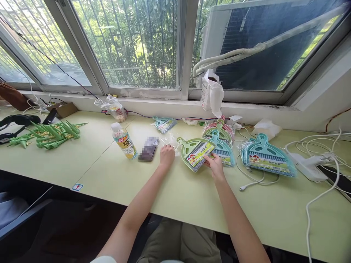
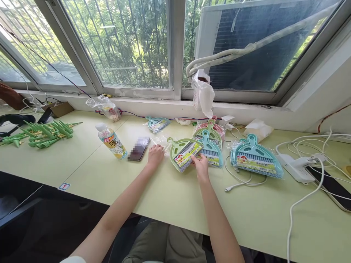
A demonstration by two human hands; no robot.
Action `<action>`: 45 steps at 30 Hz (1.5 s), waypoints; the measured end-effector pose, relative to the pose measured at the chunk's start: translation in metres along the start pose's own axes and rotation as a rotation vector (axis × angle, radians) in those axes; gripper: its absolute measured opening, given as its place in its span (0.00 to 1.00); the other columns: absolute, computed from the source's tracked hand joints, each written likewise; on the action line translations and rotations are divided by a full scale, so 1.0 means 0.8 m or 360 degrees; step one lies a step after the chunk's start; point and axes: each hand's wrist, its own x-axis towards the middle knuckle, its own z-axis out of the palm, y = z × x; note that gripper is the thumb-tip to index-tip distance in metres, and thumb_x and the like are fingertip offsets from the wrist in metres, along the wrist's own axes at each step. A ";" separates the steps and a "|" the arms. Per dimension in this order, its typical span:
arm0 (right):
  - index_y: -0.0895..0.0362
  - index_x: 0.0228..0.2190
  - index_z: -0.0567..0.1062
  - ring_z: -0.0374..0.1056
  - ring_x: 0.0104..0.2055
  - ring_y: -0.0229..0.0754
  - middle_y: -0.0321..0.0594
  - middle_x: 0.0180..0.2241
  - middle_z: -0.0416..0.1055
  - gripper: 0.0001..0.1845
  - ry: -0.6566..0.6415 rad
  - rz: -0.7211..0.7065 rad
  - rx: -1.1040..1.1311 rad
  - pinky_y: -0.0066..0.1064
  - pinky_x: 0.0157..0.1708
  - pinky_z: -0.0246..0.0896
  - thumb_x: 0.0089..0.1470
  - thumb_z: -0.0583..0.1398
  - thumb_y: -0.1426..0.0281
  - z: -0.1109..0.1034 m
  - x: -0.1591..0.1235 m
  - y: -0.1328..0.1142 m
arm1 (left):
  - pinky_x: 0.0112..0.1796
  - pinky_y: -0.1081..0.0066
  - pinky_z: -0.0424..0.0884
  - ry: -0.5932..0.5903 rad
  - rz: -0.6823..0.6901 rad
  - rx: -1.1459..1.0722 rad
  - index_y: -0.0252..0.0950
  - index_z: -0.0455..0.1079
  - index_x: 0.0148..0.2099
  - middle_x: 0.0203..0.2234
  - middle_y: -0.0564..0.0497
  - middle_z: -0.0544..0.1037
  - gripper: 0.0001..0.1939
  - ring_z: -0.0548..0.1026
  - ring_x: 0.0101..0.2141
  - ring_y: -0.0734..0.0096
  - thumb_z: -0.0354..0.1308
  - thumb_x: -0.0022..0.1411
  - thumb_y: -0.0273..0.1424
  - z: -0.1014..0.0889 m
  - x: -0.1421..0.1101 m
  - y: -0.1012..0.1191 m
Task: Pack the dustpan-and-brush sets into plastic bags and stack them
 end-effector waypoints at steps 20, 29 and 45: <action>0.57 0.37 0.74 0.74 0.30 0.45 0.40 0.31 0.78 0.26 -0.0212 -0.0077 0.0018 0.35 0.29 0.73 0.33 0.71 0.64 0.007 -0.006 -0.007 | 0.43 0.66 0.68 0.0584 0.0114 -0.0779 0.36 0.69 0.51 0.38 0.45 0.73 0.16 0.71 0.41 0.65 0.44 0.66 0.26 -0.012 0.003 -0.011; 0.57 0.37 0.73 0.74 0.32 0.45 0.41 0.33 0.77 0.26 0.0083 -0.0174 0.0143 0.36 0.32 0.73 0.33 0.70 0.63 0.003 -0.003 -0.004 | 0.47 0.62 0.65 0.0620 0.0102 -0.0678 0.42 0.69 0.53 0.39 0.46 0.75 0.18 0.71 0.43 0.64 0.43 0.68 0.28 -0.024 -0.003 -0.003; 0.57 0.37 0.74 0.73 0.34 0.44 0.41 0.35 0.77 0.27 -0.0203 -0.0125 0.0148 0.34 0.31 0.72 0.32 0.71 0.62 0.020 -0.016 -0.007 | 0.62 0.49 0.44 0.0592 0.0259 -0.1047 0.44 0.67 0.50 0.46 0.50 0.76 0.14 0.71 0.50 0.66 0.44 0.68 0.34 -0.024 -0.017 0.017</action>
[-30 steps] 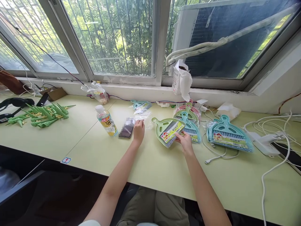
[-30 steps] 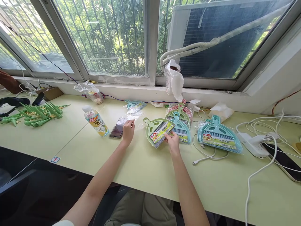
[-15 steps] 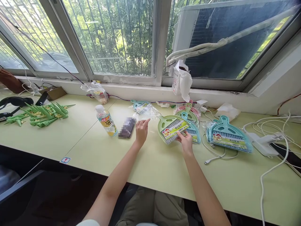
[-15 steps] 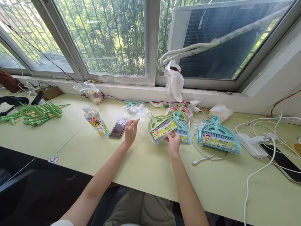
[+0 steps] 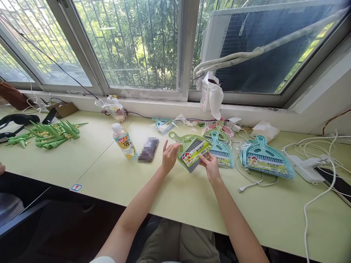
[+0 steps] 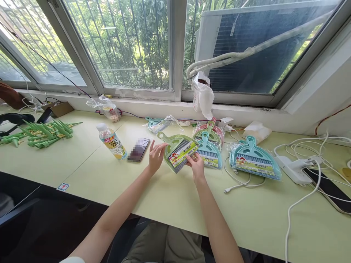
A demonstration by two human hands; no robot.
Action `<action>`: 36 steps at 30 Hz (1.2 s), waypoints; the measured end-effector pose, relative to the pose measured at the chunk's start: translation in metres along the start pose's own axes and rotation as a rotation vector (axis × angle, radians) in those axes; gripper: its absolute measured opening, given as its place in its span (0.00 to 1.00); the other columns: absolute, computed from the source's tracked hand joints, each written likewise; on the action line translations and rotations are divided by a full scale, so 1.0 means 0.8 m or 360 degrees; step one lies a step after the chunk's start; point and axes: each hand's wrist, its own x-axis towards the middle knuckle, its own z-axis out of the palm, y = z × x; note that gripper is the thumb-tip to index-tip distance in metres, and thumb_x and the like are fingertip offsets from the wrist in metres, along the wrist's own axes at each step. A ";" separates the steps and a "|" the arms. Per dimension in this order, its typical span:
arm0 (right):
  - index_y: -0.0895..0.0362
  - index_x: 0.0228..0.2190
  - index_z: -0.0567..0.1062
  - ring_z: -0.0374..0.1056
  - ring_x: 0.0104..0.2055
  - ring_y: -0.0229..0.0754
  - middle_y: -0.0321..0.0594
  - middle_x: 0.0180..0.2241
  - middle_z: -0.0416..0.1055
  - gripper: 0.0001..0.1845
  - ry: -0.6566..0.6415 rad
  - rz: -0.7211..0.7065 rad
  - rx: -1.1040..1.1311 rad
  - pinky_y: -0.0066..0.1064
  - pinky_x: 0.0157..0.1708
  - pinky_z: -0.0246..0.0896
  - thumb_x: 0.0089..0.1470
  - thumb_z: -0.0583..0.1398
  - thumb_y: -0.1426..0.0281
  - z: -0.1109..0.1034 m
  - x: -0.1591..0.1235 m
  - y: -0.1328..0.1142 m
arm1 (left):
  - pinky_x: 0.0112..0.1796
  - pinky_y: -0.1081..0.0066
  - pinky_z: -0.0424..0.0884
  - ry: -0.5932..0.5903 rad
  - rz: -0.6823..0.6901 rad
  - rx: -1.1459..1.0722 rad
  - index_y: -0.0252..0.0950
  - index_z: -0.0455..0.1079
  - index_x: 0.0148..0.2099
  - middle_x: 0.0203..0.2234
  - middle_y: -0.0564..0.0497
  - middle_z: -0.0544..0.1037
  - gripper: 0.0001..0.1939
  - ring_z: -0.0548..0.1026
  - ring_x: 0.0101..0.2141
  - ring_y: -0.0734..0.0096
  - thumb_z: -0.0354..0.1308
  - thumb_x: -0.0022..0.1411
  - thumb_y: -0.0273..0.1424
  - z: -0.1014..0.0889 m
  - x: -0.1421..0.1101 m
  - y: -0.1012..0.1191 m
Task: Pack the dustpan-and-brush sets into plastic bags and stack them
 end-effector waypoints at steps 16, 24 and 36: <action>0.56 0.38 0.73 0.72 0.37 0.41 0.40 0.37 0.75 0.24 0.0065 -0.0098 0.0119 0.31 0.34 0.71 0.37 0.70 0.61 0.017 -0.008 0.011 | 0.46 0.56 0.71 -0.0450 -0.1095 -0.1861 0.36 0.66 0.54 0.43 0.45 0.77 0.28 0.74 0.46 0.53 0.59 0.54 0.46 0.002 0.019 0.009; 0.56 0.40 0.72 0.72 0.42 0.42 0.39 0.40 0.75 0.25 0.0044 -0.0089 0.0175 0.32 0.40 0.71 0.38 0.69 0.63 0.013 -0.004 0.013 | 0.40 0.60 0.73 -0.0953 -0.1213 -0.1940 0.36 0.73 0.45 0.37 0.44 0.79 0.23 0.76 0.41 0.57 0.62 0.51 0.46 0.003 0.007 0.012; 0.58 0.42 0.71 0.73 0.40 0.44 0.42 0.38 0.76 0.28 0.0124 -0.0143 0.0207 0.36 0.39 0.72 0.38 0.69 0.62 0.015 0.001 0.019 | 0.47 0.61 0.70 -0.0507 -0.1223 -0.2139 0.35 0.68 0.52 0.45 0.44 0.77 0.28 0.73 0.48 0.54 0.59 0.54 0.48 0.005 0.018 0.024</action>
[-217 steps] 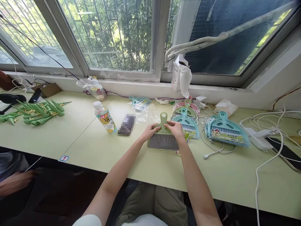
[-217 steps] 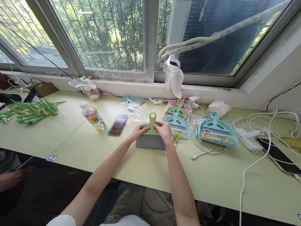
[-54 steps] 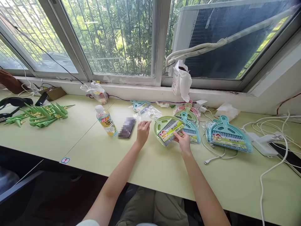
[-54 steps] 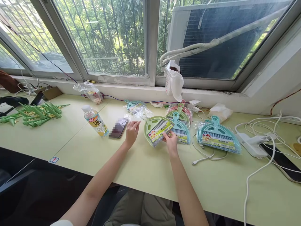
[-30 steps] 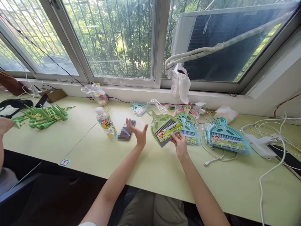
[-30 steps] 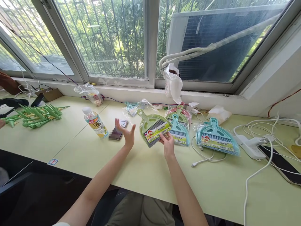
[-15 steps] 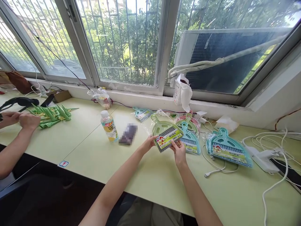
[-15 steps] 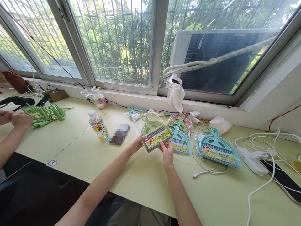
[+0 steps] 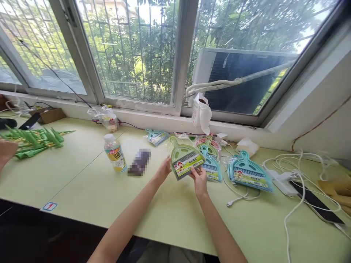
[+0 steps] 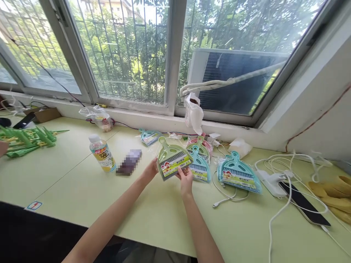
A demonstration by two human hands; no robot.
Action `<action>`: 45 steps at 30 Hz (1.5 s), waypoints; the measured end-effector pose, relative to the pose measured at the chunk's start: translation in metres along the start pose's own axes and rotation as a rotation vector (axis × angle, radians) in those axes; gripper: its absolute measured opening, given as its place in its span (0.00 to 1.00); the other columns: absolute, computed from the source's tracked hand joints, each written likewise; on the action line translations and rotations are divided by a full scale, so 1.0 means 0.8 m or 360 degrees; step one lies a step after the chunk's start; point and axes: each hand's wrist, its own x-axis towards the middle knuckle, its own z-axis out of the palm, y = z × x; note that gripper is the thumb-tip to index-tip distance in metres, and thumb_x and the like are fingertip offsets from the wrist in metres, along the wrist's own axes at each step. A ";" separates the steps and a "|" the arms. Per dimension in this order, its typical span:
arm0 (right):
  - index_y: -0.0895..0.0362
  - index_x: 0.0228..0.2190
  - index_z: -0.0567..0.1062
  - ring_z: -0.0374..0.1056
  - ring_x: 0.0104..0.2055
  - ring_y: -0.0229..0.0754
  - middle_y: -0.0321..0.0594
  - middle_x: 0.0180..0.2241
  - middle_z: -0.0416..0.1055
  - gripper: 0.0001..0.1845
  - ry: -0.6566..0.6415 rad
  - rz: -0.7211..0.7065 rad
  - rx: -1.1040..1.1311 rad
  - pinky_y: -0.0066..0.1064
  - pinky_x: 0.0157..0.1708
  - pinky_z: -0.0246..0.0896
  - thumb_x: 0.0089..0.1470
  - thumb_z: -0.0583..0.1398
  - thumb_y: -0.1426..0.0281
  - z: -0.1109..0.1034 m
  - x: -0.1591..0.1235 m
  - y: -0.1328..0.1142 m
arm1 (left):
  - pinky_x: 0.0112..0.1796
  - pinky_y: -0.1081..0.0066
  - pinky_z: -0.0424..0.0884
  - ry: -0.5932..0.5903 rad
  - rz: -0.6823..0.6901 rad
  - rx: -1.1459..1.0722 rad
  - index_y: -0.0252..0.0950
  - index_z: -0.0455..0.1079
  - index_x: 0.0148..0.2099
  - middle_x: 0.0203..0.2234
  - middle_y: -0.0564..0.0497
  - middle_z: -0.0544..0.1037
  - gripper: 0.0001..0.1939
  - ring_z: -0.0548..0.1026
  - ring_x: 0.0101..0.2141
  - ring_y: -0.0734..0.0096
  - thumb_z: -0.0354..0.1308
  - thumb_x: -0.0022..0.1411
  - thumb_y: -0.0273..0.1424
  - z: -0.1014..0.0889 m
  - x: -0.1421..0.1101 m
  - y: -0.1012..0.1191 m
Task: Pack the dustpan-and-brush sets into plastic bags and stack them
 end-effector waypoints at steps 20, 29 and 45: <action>0.56 0.37 0.71 0.73 0.38 0.45 0.43 0.36 0.76 0.24 0.0120 -0.0106 0.0117 0.37 0.39 0.71 0.36 0.69 0.63 -0.005 0.017 -0.006 | 0.44 0.61 0.75 0.0121 -0.0060 0.0151 0.35 0.65 0.51 0.50 0.43 0.74 0.29 0.72 0.50 0.53 0.66 0.49 0.41 0.036 -0.003 -0.037; 0.57 0.36 0.71 0.74 0.37 0.46 0.43 0.37 0.76 0.22 -0.0037 -0.0050 -0.0127 0.39 0.39 0.71 0.39 0.67 0.60 -0.015 0.026 -0.005 | 0.32 0.65 0.78 0.0102 -0.0155 0.0324 0.34 0.64 0.50 0.45 0.41 0.76 0.25 0.78 0.39 0.56 0.64 0.52 0.36 0.026 0.004 -0.033; 0.48 0.26 0.79 0.64 0.50 0.47 0.38 0.40 0.73 0.03 -0.0353 -0.1110 -0.1279 0.47 0.55 0.55 0.49 0.64 0.67 -0.040 0.022 -0.064 | 0.24 0.74 0.76 0.0175 -0.0368 0.0221 0.32 0.69 0.47 0.32 0.44 0.79 0.22 0.77 0.25 0.67 0.65 0.47 0.26 -0.039 0.015 0.014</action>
